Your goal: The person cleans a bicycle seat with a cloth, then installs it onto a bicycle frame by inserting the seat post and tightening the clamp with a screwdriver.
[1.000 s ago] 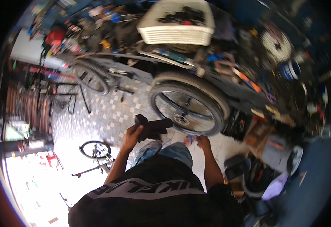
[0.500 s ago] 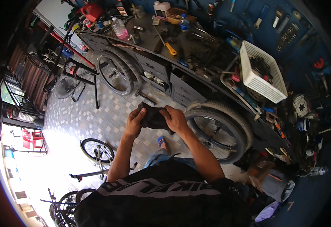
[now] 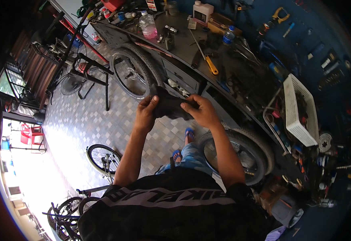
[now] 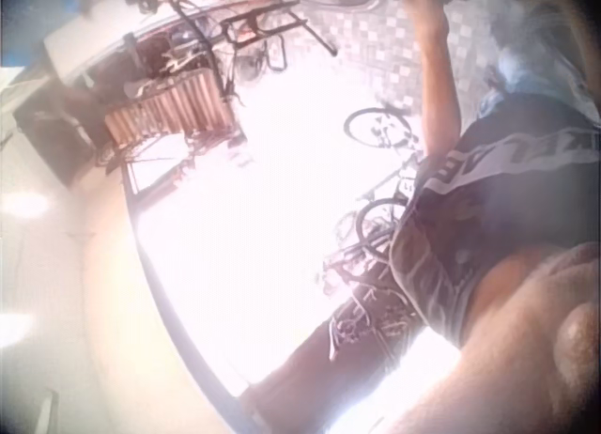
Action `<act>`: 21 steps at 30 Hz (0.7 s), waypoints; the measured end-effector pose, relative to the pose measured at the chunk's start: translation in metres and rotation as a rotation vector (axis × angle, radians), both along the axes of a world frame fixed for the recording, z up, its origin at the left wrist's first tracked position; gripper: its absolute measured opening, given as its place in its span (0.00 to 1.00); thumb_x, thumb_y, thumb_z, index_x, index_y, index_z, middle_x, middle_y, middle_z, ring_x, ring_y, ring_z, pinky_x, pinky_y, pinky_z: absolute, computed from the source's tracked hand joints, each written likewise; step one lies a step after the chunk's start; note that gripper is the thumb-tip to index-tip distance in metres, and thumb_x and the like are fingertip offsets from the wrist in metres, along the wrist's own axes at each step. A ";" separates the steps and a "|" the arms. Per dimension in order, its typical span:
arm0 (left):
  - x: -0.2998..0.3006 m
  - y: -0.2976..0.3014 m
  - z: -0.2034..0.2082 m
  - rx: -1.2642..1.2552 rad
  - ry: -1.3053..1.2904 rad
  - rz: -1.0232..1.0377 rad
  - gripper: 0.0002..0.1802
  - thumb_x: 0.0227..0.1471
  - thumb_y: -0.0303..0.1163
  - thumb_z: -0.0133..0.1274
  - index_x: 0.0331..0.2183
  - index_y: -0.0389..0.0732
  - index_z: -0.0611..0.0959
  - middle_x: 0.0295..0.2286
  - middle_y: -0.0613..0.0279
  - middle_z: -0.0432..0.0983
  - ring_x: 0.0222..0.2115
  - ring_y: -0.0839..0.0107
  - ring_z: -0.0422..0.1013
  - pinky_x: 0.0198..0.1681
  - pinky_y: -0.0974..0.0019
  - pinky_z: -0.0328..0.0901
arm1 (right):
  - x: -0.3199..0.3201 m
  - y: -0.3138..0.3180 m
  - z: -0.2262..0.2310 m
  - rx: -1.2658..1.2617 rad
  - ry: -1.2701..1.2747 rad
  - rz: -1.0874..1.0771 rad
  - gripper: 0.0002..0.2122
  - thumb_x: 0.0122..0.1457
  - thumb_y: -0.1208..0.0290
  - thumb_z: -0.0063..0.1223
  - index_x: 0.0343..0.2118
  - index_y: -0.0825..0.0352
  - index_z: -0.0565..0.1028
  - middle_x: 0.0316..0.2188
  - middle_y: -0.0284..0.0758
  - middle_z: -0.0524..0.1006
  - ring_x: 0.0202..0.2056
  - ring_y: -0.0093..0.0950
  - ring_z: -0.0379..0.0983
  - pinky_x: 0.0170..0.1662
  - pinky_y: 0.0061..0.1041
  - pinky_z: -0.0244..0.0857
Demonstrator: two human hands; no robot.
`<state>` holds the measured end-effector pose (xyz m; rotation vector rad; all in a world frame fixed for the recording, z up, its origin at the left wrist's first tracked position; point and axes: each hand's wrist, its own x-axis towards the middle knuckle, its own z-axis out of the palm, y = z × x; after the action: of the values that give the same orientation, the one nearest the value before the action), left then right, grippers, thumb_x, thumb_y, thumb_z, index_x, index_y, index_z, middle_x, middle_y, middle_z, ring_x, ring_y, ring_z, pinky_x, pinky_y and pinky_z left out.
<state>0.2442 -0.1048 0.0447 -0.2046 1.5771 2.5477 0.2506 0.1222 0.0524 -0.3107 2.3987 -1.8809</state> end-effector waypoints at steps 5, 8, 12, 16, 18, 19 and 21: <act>-0.065 -0.004 -0.019 -0.143 0.163 -0.003 0.14 0.61 0.41 0.59 0.34 0.38 0.83 0.30 0.71 0.78 0.28 0.82 0.69 0.32 0.75 0.64 | -0.063 0.004 0.004 -0.539 -0.111 0.047 0.10 0.64 0.66 0.59 0.30 0.67 0.75 0.26 0.20 0.73 0.30 0.12 0.62 0.33 0.16 0.56; -0.106 0.006 -0.024 -0.127 0.200 0.024 0.16 0.61 0.42 0.59 0.33 0.37 0.83 0.26 0.71 0.76 0.25 0.83 0.68 0.28 0.74 0.62 | -0.111 -0.009 0.011 -0.673 -0.110 0.075 0.14 0.65 0.64 0.58 0.45 0.69 0.75 0.37 0.25 0.75 0.40 0.17 0.69 0.44 0.19 0.63; -0.143 0.038 0.036 -0.554 0.126 0.127 0.22 0.63 0.47 0.55 0.29 0.36 0.82 0.18 0.72 0.70 0.19 0.83 0.62 0.22 0.71 0.58 | -0.168 -0.037 0.017 -0.170 0.393 0.040 0.25 0.60 0.63 0.64 0.56 0.69 0.70 0.49 0.42 0.74 0.47 0.34 0.75 0.49 0.28 0.69; -0.174 0.020 0.034 -0.354 -0.034 0.016 0.26 0.66 0.52 0.48 0.30 0.37 0.81 0.20 0.68 0.71 0.18 0.80 0.62 0.21 0.71 0.56 | -0.224 -0.039 0.023 -0.105 0.313 0.082 0.23 0.56 0.64 0.68 0.50 0.70 0.72 0.40 0.43 0.77 0.42 0.38 0.77 0.43 0.31 0.71; -0.181 0.012 0.038 -0.111 -0.074 -0.017 0.27 0.66 0.54 0.45 0.31 0.37 0.79 0.21 0.66 0.70 0.17 0.78 0.62 0.20 0.70 0.55 | -0.239 -0.042 0.026 -0.050 0.380 0.112 0.21 0.55 0.64 0.68 0.47 0.70 0.74 0.35 0.43 0.77 0.39 0.41 0.77 0.41 0.33 0.71; -0.186 0.010 0.038 0.064 -0.162 0.006 0.26 0.67 0.53 0.44 0.32 0.39 0.78 0.21 0.67 0.69 0.17 0.78 0.60 0.20 0.71 0.55 | -0.245 -0.044 0.028 -0.024 0.416 0.125 0.20 0.55 0.64 0.68 0.45 0.70 0.74 0.33 0.43 0.77 0.37 0.42 0.77 0.39 0.34 0.71; -0.193 0.007 0.038 0.420 -0.330 0.057 0.23 0.68 0.50 0.40 0.33 0.42 0.77 0.20 0.69 0.66 0.15 0.78 0.57 0.20 0.72 0.54 | -0.252 -0.057 0.026 0.040 0.534 0.081 0.19 0.55 0.63 0.68 0.43 0.70 0.75 0.33 0.42 0.77 0.36 0.43 0.76 0.38 0.36 0.70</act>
<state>0.0514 -0.0976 0.0831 -0.5887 0.9122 2.6413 -0.0012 0.0647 0.0784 -1.0044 2.6729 -1.8956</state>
